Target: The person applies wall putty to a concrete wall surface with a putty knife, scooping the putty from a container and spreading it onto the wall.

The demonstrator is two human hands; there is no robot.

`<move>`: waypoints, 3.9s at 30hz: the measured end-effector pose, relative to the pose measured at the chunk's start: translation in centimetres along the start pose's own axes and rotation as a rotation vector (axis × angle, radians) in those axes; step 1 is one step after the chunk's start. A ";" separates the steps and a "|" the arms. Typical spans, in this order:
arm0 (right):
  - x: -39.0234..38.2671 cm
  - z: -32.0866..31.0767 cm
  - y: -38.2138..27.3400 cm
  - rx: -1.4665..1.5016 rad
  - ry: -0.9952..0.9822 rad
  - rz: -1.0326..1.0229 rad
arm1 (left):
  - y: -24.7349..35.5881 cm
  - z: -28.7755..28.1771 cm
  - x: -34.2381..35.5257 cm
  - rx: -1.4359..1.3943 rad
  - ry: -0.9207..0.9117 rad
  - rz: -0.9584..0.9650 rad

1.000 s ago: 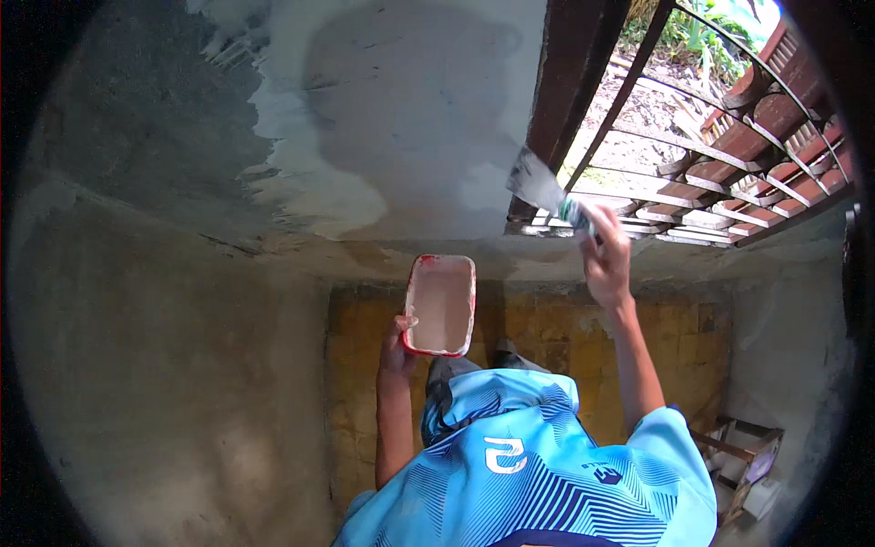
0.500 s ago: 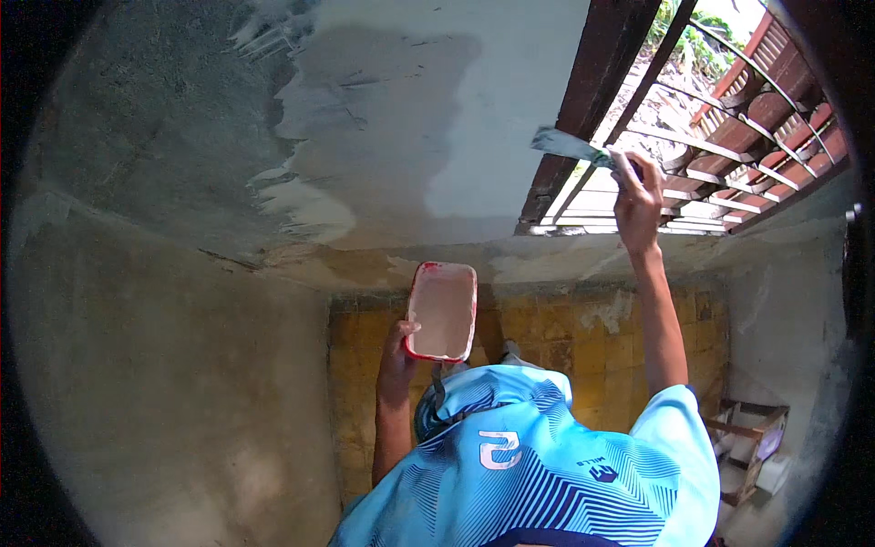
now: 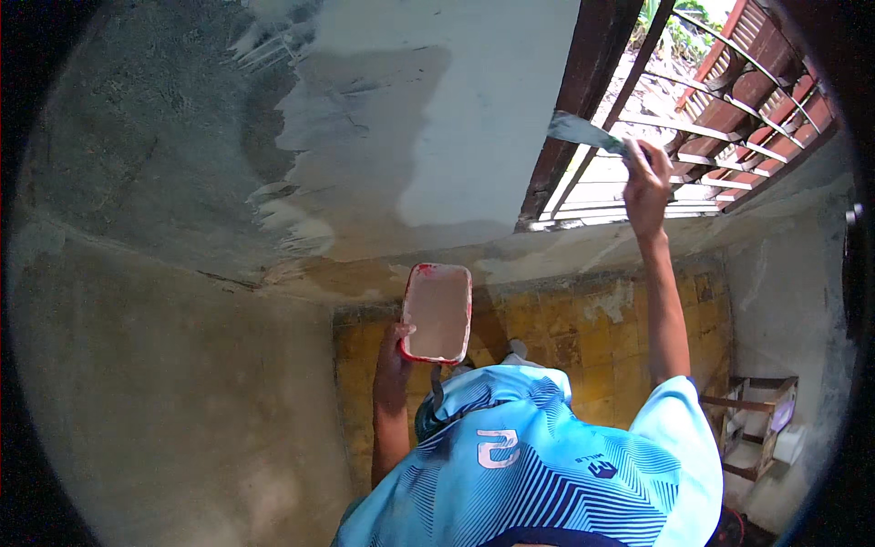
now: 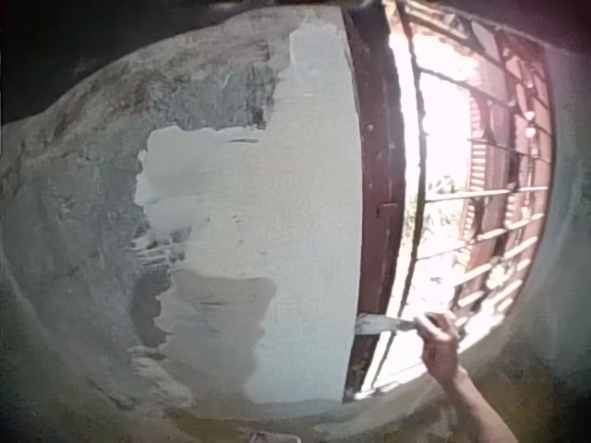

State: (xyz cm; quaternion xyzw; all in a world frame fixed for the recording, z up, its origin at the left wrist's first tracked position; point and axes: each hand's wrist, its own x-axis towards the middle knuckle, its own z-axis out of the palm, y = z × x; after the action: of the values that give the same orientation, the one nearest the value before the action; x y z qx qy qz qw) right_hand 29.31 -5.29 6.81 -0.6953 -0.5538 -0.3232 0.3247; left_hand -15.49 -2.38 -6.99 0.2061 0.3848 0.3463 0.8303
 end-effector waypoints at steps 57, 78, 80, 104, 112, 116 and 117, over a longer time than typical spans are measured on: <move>-8.7 -8.9 -10.0 0.871 -1.095 0.464 | -5.3 -0.2 4.3 -0.071 -0.089 0.126; -20.0 -1.9 -14.2 1.469 -0.525 1.154 | -16.1 1.5 4.2 -0.287 -0.142 0.084; -20.9 -2.1 -13.9 1.444 -0.496 1.159 | -13.7 3.5 3.5 -0.178 -0.226 0.017; -17.3 -10.9 -21.3 0.286 -0.779 0.423 | -11.2 -0.3 5.9 0.293 -0.402 0.038; -15.1 -8.6 -23.7 -0.062 -0.928 0.196 | -11.1 -0.1 5.3 0.391 -0.476 0.212; -16.2 -7.5 -23.8 -0.072 -0.943 0.144 | -11.7 -0.4 5.9 0.386 -0.492 0.237; -16.4 -6.9 -23.6 -0.076 -0.937 0.146 | -11.8 -0.5 6.3 0.362 -0.535 0.252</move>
State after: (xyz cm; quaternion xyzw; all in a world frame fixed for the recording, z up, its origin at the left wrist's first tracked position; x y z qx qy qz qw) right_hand 2.64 -15.93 -0.27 -0.8147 -0.5780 0.0289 0.0360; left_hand -8.03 -5.66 -17.65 0.4795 0.1804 0.3057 0.8025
